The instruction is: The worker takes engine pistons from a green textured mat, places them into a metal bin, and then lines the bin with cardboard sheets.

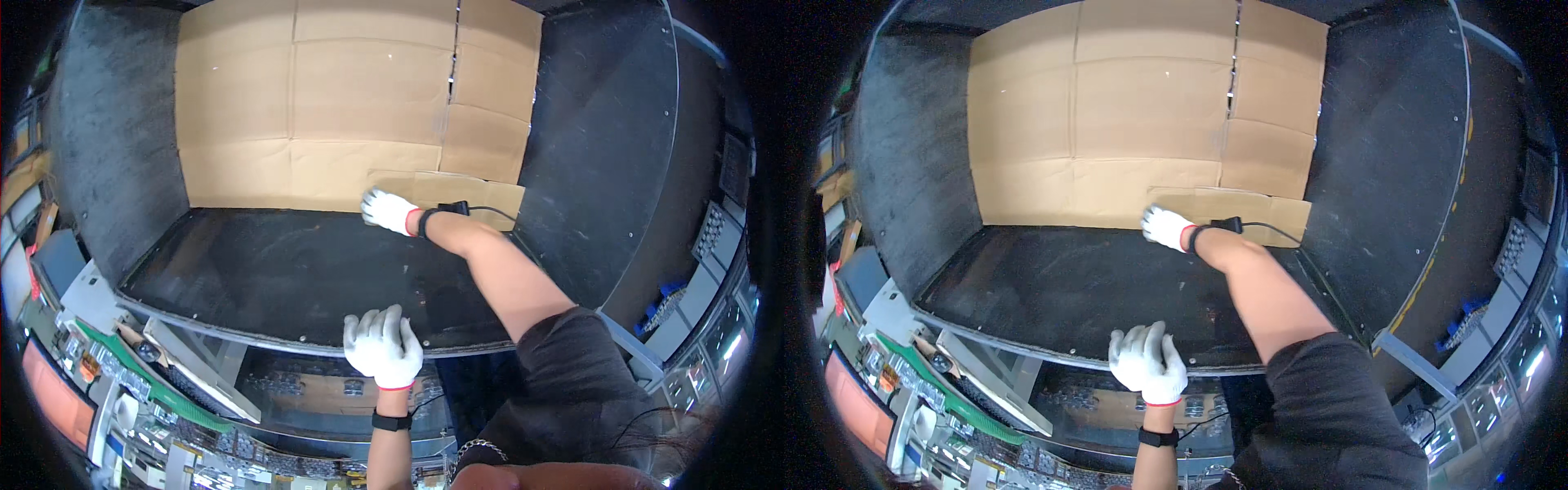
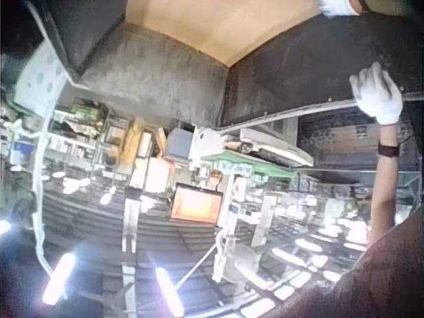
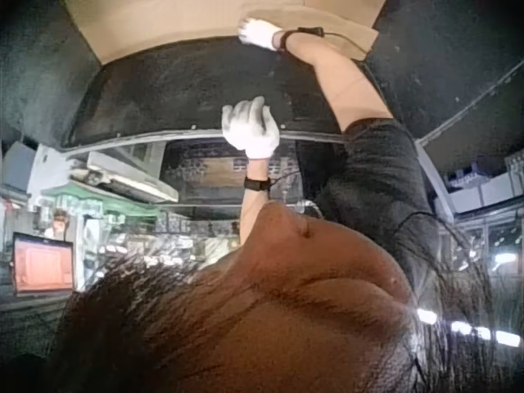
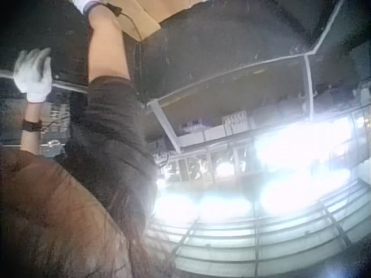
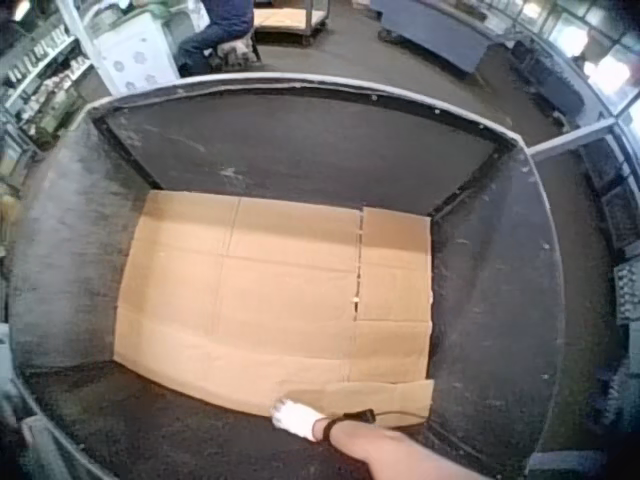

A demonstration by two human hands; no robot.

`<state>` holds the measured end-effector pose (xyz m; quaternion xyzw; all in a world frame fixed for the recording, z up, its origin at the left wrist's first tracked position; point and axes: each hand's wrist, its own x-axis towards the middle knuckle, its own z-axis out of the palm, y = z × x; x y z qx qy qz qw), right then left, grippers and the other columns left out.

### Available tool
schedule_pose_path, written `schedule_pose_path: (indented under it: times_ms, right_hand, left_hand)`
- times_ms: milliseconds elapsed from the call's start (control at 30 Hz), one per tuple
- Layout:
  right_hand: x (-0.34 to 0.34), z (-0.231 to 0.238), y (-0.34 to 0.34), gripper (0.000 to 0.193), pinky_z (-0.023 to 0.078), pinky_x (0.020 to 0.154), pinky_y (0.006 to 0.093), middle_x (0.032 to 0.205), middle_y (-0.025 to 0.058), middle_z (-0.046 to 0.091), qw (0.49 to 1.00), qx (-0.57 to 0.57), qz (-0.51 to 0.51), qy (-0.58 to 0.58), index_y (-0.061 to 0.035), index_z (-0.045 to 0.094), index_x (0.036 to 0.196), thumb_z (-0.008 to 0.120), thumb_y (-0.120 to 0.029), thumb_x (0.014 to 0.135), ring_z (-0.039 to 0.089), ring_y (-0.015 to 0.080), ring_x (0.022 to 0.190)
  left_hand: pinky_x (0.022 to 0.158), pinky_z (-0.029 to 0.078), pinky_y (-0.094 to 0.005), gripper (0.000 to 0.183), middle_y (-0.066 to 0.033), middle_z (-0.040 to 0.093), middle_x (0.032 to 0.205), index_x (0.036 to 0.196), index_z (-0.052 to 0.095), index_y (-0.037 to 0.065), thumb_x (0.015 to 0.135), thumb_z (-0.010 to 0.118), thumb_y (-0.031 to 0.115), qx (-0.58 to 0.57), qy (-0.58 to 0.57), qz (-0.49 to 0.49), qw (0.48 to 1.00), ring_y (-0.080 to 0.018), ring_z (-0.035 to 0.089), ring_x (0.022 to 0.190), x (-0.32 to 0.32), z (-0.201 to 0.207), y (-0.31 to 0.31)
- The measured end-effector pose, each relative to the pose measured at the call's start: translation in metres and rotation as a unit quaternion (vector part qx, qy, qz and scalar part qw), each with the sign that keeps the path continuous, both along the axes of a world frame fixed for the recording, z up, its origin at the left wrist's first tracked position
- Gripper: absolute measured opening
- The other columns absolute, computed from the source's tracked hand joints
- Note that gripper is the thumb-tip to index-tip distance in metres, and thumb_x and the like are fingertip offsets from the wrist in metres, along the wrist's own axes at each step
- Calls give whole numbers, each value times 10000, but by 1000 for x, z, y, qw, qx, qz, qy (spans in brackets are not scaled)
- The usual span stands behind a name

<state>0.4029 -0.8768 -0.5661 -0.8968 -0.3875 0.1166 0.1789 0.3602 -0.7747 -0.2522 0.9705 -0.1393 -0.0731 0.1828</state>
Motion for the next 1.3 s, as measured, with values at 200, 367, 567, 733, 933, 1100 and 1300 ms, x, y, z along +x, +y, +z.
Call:
schedule_pose_path:
  times_ms: [200, 367, 567, 733, 933, 1100, 1300]
  right_hand:
    - [-39, 124, -21, 282, 493, 834, 445, 962, 171, 644, 959, 22, -82, 269, -54, 642, 1049, 585, -130, 784, 634, 337, 941]
    - [-77, 250, -31, 254, 502, 791, 455, 936, 187, 639, 947, 111, -103, 283, -40, 645, 1015, 558, -140, 799, 634, 362, 873]
    - [-89, 366, -36, 220, 477, 692, 490, 820, 176, 630, 983, -21, -42, 176, -37, 619, 934, 604, -181, 768, 616, 372, 787]
    - [-117, 372, -19, 201, 479, 615, 444, 727, 140, 648, 959, -280, 52, -4, -75, 641, 821, 622, -255, 733, 640, 324, 660]
    - [-123, 347, 33, 148, 490, 630, 385, 861, 53, 709, 884, -442, 54, -142, -140, 727, 863, 593, -196, 832, 693, 188, 783]
    - [-111, 335, 49, 156, 523, 689, 363, 957, -4, 738, 833, -538, 47, -122, -217, 768, 936, 650, -251, 841, 707, 195, 903]
    - [-76, 249, 40, 261, 533, 800, 471, 1109, 38, 713, 784, -607, 134, -7, -218, 759, 1034, 620, -334, 846, 679, 284, 1002]
  left_hand:
    - [885, 450, -474, 114, -85, 661, 749, 834, 677, 97, 735, 663, 151, 12, 97, 18, 995, -267, 634, 753, 5, 7, 3]
    - [818, 454, -421, 130, -73, 671, 699, 765, 686, 133, 784, 586, 215, 58, 112, 14, 992, -234, 648, 717, 1, 17, 18]
    - [701, 452, -412, 248, -111, 667, 659, 691, 719, 129, 786, 577, 308, 53, 88, 32, 994, -263, 648, 653, -14, 27, 23]
    - [977, 436, -464, 365, -153, 661, 1051, 1034, 684, 67, 803, 628, 344, -158, 78, 46, 983, -321, 604, 1051, -66, 59, 40]
    - [975, 452, -430, 400, -145, 663, 1128, 1108, 678, 83, 892, 552, 395, -163, 104, 133, 972, -313, 609, 1082, -233, 134, 177]
    - [935, 488, -365, 458, -89, 669, 1177, 1108, 707, 150, 928, 467, 496, -66, 239, 471, 846, -292, 619, 1104, -444, 143, 298]
    - [903, 496, -385, 471, -154, 695, 1077, 1089, 715, 89, 857, 552, 466, -57, 172, 813, 554, -317, 657, 1036, -604, 164, 338]
